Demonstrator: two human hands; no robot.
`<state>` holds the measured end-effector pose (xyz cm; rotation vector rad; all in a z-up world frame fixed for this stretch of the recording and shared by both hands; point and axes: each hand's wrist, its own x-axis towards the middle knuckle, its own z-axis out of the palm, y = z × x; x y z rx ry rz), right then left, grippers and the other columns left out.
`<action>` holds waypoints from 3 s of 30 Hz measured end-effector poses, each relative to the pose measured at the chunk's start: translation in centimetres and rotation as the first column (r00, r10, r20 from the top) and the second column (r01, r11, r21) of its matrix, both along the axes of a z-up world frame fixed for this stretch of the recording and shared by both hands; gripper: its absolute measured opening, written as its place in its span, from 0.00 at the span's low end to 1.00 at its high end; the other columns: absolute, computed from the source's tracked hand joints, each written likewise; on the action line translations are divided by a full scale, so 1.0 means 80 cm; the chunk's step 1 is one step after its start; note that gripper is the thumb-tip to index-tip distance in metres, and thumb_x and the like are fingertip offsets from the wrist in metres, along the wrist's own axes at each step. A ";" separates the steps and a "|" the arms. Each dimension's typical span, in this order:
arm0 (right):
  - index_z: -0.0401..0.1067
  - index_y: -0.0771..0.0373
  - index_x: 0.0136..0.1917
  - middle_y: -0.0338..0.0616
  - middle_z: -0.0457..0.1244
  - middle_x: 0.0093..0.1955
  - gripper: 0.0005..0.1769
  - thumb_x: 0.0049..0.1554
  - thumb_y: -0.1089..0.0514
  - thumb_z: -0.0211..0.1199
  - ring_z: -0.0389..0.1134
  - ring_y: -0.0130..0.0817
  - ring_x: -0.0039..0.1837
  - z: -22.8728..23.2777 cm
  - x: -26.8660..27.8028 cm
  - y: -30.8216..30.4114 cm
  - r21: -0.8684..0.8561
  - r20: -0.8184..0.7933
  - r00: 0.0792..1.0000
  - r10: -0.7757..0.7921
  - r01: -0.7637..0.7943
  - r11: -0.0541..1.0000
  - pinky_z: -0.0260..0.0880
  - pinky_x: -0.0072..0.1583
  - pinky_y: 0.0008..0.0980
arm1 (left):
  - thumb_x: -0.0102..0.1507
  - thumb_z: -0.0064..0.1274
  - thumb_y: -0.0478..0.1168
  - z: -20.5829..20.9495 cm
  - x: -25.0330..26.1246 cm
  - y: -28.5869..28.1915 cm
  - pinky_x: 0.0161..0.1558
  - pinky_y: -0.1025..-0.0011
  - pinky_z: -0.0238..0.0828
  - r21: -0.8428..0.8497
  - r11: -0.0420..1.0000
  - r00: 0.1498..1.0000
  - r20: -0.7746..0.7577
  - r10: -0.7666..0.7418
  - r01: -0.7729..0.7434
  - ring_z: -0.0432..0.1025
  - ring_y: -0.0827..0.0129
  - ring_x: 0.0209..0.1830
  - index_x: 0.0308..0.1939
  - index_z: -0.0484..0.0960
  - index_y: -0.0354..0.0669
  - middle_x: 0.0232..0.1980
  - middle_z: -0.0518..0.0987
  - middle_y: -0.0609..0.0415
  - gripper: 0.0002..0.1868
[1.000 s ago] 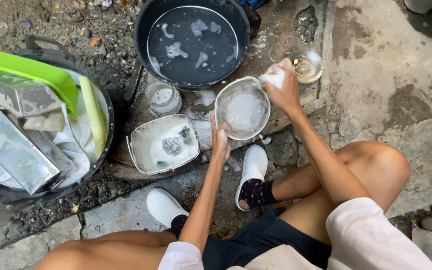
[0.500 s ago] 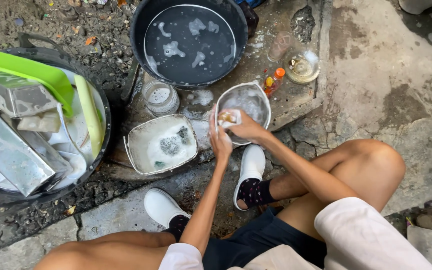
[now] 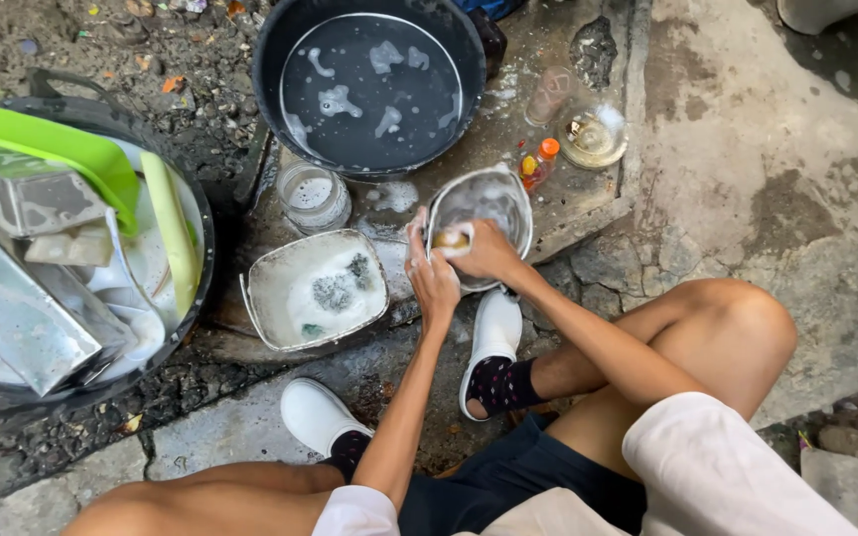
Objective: Washing dishes and kitchenware in basins on the ground.
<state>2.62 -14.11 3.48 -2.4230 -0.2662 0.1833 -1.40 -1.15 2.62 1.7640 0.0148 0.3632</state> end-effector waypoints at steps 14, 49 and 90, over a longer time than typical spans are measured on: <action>0.73 0.71 0.51 0.59 0.69 0.50 0.23 0.44 0.60 0.72 0.72 0.53 0.53 -0.015 0.031 -0.017 0.237 0.245 0.969 0.025 -0.085 0.968 0.72 0.55 0.46 | 0.69 0.40 0.40 -0.133 0.002 -0.034 0.70 0.47 0.55 0.065 0.988 0.918 -0.367 0.151 -0.137 0.62 0.28 0.68 0.75 0.48 0.22 0.71 0.63 0.18 0.35; 0.28 0.61 0.87 0.53 0.68 0.51 0.54 0.58 0.52 0.54 0.64 0.38 0.40 -0.004 0.015 0.278 -0.102 -0.631 0.756 0.173 -0.302 0.948 0.68 0.42 0.40 | 0.69 0.42 0.60 -0.236 -0.012 -0.013 0.76 0.45 0.33 0.650 0.698 0.924 -0.014 -0.383 0.300 0.42 0.48 0.82 0.79 0.50 0.37 0.81 0.49 0.33 0.43; 0.58 0.70 0.65 0.63 0.61 0.61 0.16 0.69 0.58 0.52 0.67 0.58 0.62 0.119 0.021 0.061 0.025 0.576 0.813 0.085 -0.122 0.992 0.69 0.63 0.50 | 0.70 0.39 0.43 -0.096 0.033 -0.014 0.57 0.49 0.65 -0.080 0.991 0.985 -0.144 0.094 -0.106 0.73 0.43 0.50 0.53 0.79 0.31 0.47 0.81 0.34 0.19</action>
